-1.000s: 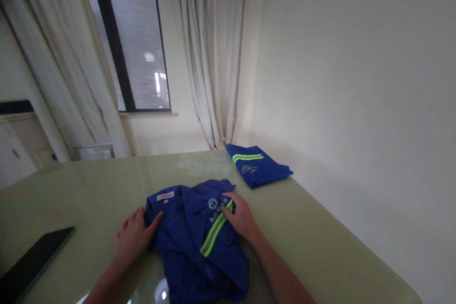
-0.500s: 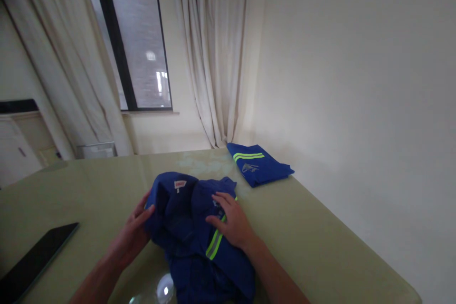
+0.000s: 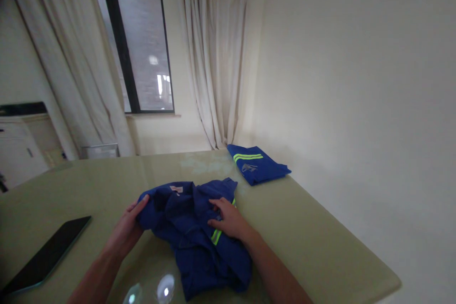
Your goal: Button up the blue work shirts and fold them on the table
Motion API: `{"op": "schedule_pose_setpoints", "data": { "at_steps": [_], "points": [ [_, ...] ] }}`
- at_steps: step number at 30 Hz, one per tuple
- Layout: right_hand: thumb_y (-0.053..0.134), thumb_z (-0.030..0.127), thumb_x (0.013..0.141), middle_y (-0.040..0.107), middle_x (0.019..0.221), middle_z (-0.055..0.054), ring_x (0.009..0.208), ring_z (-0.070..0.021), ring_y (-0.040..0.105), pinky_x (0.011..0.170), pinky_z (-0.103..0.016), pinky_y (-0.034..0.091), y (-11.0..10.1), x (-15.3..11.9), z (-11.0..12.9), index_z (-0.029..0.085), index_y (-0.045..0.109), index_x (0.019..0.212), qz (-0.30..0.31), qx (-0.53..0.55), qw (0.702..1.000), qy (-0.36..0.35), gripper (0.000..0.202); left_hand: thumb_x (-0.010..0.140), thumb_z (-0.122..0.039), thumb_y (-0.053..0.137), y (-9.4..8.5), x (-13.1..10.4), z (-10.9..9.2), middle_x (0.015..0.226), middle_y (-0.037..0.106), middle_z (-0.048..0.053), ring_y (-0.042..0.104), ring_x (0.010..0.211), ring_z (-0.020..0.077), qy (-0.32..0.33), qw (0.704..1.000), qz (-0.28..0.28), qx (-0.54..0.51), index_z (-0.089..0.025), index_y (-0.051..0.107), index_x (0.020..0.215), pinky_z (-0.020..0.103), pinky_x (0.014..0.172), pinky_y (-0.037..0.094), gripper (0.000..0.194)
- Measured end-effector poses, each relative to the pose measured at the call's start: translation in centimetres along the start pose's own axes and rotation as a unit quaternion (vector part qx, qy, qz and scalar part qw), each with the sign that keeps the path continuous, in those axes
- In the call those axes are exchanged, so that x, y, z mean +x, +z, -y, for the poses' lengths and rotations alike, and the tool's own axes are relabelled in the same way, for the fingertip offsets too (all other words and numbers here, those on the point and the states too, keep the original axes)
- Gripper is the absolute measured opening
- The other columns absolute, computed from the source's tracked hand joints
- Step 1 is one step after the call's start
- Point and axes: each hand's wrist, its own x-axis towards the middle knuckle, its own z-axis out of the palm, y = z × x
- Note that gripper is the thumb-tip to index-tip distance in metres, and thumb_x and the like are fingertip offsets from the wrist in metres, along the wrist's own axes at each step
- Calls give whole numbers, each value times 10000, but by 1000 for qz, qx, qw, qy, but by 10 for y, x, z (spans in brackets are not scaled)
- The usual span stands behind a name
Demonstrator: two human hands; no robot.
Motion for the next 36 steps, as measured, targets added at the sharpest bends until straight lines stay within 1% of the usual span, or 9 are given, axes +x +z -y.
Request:
{"op": "schedule_pose_setpoints", "data": {
  "at_steps": [11,17,20,23,26,29,31,33,36],
  "points": [
    [651,615,870,661,1189,-124,1071,-288,637,925,-371,497,4,24,55,182,725,1170,17,-166,986,8,533,685,-349,909,26,-17,29,812,767,-17,756,640,193,-66,989,123,54,-275,531,1186,251,579,597,632],
    [509,281,933,693,1106,-110,1018,-242,636,863,-320,477,14,28,66,155,749,977,-28,-279,959,41,275,665,-503,855,17,-14,23,847,750,-54,718,671,172,4,994,77,71,-300,558,1115,217,537,519,576],
    [478,250,946,703,1078,-103,1030,-223,618,878,-294,453,0,25,66,155,744,928,-56,-293,954,38,283,722,-601,746,8,-14,20,995,774,35,731,925,244,66,973,48,214,-229,694,1031,298,736,579,486],
    [483,253,950,707,1012,-106,995,-220,615,861,-289,436,-27,17,65,163,727,859,-57,-334,940,31,276,760,-590,715,4,-26,17,1171,733,103,673,1133,312,164,883,81,432,-199,702,1201,405,982,533,590],
    [461,236,956,698,915,-104,935,-219,619,824,-295,421,-62,7,63,170,684,795,-91,-368,925,37,284,855,-425,647,2,-43,12,1307,639,117,699,1051,294,237,730,98,633,-228,573,1408,427,944,549,592],
    [434,232,953,675,822,-76,802,-195,611,739,-294,404,-98,-8,64,184,620,739,-160,-339,926,50,288,923,-177,417,-3,-51,-1,1443,552,123,664,1155,296,283,604,28,744,-226,586,1392,445,984,528,500],
    [417,249,947,654,744,-48,718,-177,591,681,-287,390,-118,-17,71,197,568,677,-197,-276,940,42,314,916,-166,401,-4,-50,-14,1438,562,163,586,1273,359,296,560,-34,773,-160,616,1343,507,1045,484,479],
    [409,281,943,631,674,-24,666,-167,586,629,-272,393,-130,-25,83,203,540,640,-217,-179,959,23,339,925,-267,439,-1,-48,-29,1288,657,210,616,1215,417,241,586,-75,770,-110,642,1287,564,1000,501,444],
    [433,371,947,532,521,36,480,-147,536,480,-245,390,-139,-30,109,212,544,668,-232,44,971,34,340,923,-441,459,14,-49,-53,959,761,166,733,926,386,81,767,-20,636,-126,712,1146,521,799,591,461]
  ]
}}
